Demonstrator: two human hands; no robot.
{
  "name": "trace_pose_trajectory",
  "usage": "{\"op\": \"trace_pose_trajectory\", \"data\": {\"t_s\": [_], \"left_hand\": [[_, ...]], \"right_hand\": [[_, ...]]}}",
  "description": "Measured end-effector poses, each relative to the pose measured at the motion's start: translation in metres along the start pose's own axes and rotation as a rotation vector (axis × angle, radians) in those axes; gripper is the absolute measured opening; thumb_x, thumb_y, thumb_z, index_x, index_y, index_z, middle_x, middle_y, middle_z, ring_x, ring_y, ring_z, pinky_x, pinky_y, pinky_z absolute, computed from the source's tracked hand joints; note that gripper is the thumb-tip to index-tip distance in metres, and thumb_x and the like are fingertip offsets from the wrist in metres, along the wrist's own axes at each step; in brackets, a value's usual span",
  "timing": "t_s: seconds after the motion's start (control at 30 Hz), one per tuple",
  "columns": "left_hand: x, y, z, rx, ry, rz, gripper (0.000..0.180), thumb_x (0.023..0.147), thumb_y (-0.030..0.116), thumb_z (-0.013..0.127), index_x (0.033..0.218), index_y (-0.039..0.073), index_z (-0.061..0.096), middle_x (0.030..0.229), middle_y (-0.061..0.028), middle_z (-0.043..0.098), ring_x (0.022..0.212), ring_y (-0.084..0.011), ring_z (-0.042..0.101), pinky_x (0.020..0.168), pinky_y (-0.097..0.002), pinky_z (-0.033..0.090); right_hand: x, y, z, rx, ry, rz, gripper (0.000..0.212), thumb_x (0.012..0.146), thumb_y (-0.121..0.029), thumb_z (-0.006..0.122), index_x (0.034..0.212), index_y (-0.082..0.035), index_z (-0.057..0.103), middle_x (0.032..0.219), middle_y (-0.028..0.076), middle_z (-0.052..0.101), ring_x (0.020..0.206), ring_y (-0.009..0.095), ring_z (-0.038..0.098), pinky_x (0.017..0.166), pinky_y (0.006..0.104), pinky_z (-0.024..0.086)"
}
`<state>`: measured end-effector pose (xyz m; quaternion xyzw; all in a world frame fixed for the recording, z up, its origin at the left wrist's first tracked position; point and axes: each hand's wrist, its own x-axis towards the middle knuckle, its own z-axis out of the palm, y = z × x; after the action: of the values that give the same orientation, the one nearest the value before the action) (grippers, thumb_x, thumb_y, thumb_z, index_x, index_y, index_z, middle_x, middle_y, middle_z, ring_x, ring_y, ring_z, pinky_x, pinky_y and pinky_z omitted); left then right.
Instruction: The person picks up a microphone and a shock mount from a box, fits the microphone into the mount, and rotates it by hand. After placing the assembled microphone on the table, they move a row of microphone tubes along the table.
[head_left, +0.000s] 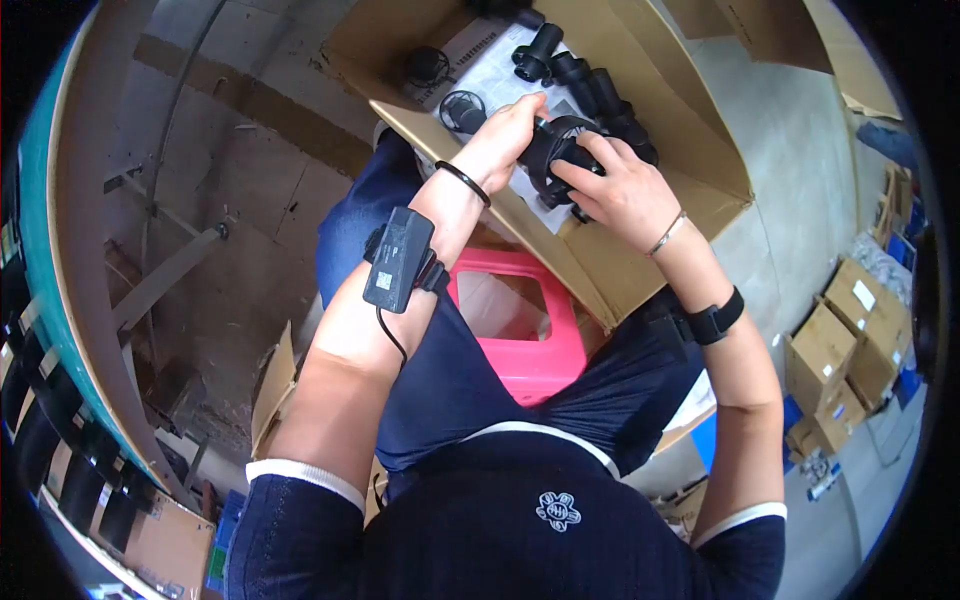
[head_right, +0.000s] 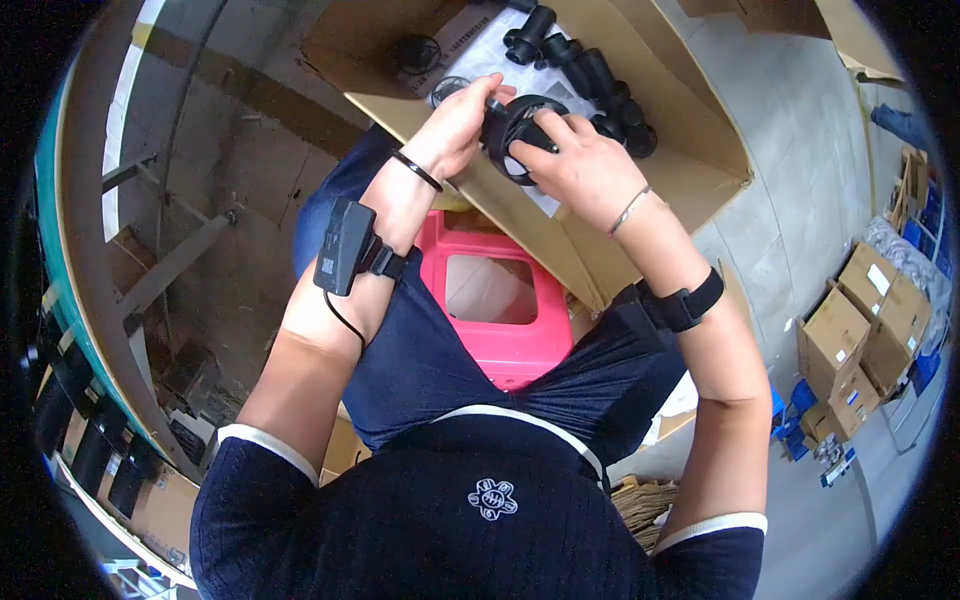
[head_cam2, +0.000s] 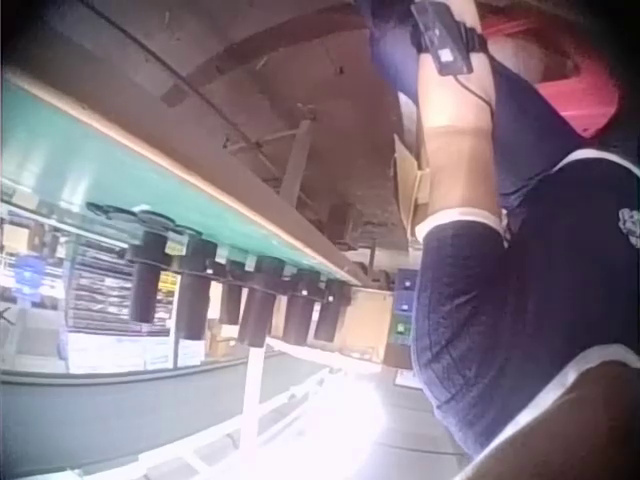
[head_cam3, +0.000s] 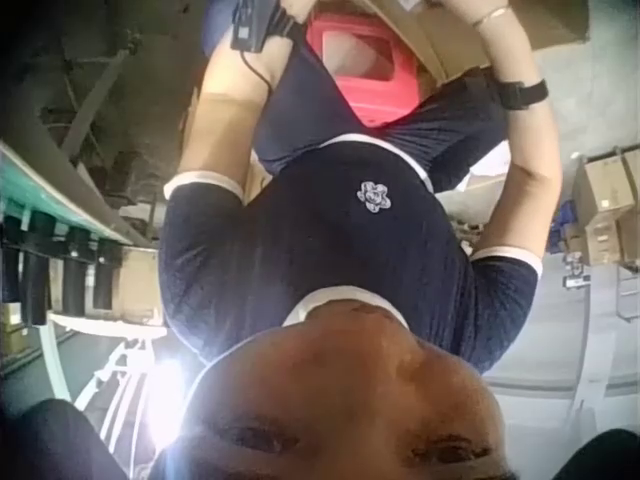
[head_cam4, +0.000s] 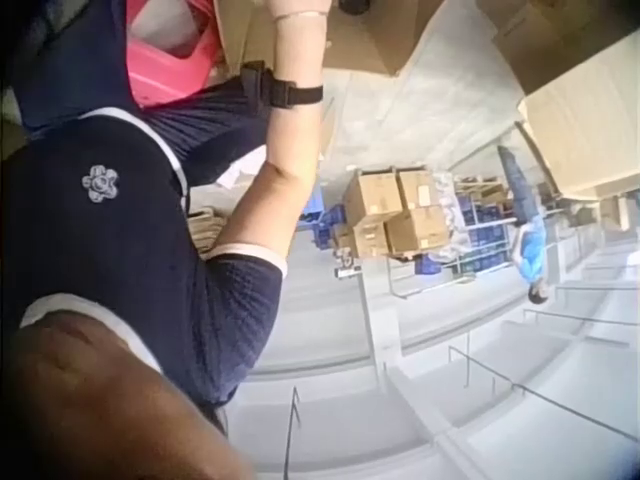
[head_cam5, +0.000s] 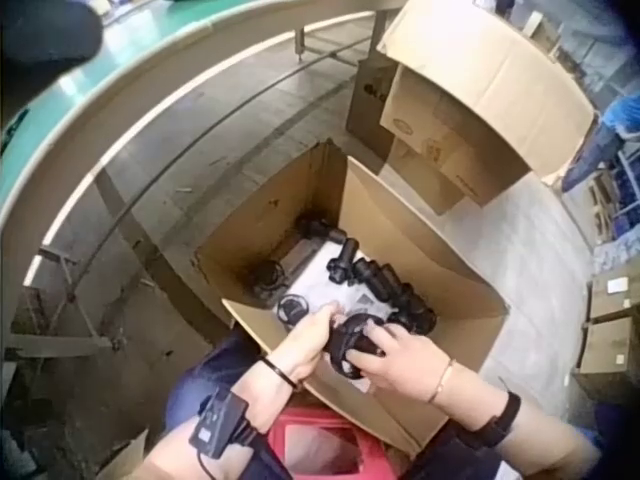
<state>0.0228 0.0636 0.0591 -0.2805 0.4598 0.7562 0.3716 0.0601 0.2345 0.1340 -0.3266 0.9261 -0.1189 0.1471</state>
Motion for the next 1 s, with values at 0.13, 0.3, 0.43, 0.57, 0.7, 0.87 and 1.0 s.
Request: {"op": "trace_pose_trajectory", "data": {"t_s": [0.13, 0.3, 0.43, 0.57, 0.7, 0.87, 1.0], "left_hand": [[0.006, -0.003, -0.003, 0.058, -0.036, 0.005, 0.036, 0.091, 0.034, 0.055, 0.104, 0.0, 0.058, 0.092, -0.0047, 0.057, 0.086, -0.015, 0.053, 0.076, -0.0301, 0.044], [0.012, -0.007, -0.005, 0.08, 0.019, -0.038, 0.039, 0.093, 0.036, 0.052, 0.104, -0.001, 0.057, 0.09, -0.0057, 0.058, 0.085, -0.0155, 0.054, 0.076, -0.03, 0.045], [0.011, -0.009, -0.002, 0.16, 0.019, -0.026, 0.049, 0.093, 0.045, 0.042, 0.095, -0.001, 0.059, 0.089, -0.0121, 0.06, 0.088, -0.0199, 0.052, 0.084, -0.0329, 0.039], [0.003, -0.005, 0.003, 0.309, -0.018, -0.04, 0.062, 0.093, 0.053, 0.036, 0.103, -0.004, 0.059, 0.098, -0.0147, 0.061, 0.096, -0.0217, 0.053, 0.087, -0.0343, 0.039], [0.01, -0.006, -0.004, 0.4, -0.094, -0.035, 0.075, 0.092, 0.062, 0.029, 0.107, -0.006, 0.058, 0.105, -0.0148, 0.061, 0.101, -0.0216, 0.052, 0.089, -0.0351, 0.04], [0.016, -0.007, -0.007, 0.527, -0.098, 0.048, 0.092, 0.087, 0.074, 0.018, 0.103, -0.006, 0.061, 0.107, -0.0169, 0.06, 0.101, -0.022, 0.051, 0.09, -0.0357, 0.039], [0.017, -0.008, -0.009, 0.565, -0.017, 0.018, 0.092, 0.086, 0.075, 0.018, 0.099, -0.004, 0.062, 0.103, -0.0165, 0.06, 0.099, -0.0217, 0.052, 0.089, -0.0347, 0.039]], "right_hand": [[0.002, 0.004, 0.002, -0.09, -0.035, -0.063, 0.043, 0.071, -0.018, 0.071, 0.113, -0.025, 0.062, 0.116, 0.007, 0.051, 0.099, 0.028, 0.057, 0.074, 0.0342, 0.055], [0.006, 0.005, 0.002, -0.065, -0.089, -0.09, 0.046, 0.07, -0.018, 0.071, 0.115, -0.025, 0.061, 0.116, 0.008, 0.051, 0.098, 0.027, 0.057, 0.073, 0.0341, 0.056], [0.006, 0.005, 0.0, -0.072, -0.107, -0.118, 0.048, 0.068, -0.018, 0.071, 0.115, -0.025, 0.061, 0.113, 0.008, 0.051, 0.096, 0.027, 0.057, 0.071, 0.034, 0.056], [0.005, 0.003, 0.001, -0.13, -0.177, -0.125, 0.048, 0.067, -0.016, 0.07, 0.113, -0.023, 0.06, 0.109, 0.009, 0.051, 0.094, 0.027, 0.057, 0.069, 0.0335, 0.056], [0.004, 0.002, 0.008, -0.133, -0.149, -0.165, 0.048, 0.066, -0.014, 0.067, 0.114, -0.018, 0.059, 0.108, 0.01, 0.051, 0.093, 0.029, 0.056, 0.067, 0.0342, 0.057], [0.004, -0.007, 0.018, -0.193, -0.12, -0.125, 0.049, 0.067, -0.012, 0.065, 0.115, -0.015, 0.058, 0.107, 0.011, 0.05, 0.094, 0.029, 0.054, 0.069, 0.0344, 0.056], [0.002, -0.006, 0.019, -0.171, -0.129, -0.121, 0.05, 0.067, -0.012, 0.065, 0.116, -0.014, 0.057, 0.106, 0.011, 0.049, 0.095, 0.029, 0.053, 0.07, 0.0327, 0.055]]}}
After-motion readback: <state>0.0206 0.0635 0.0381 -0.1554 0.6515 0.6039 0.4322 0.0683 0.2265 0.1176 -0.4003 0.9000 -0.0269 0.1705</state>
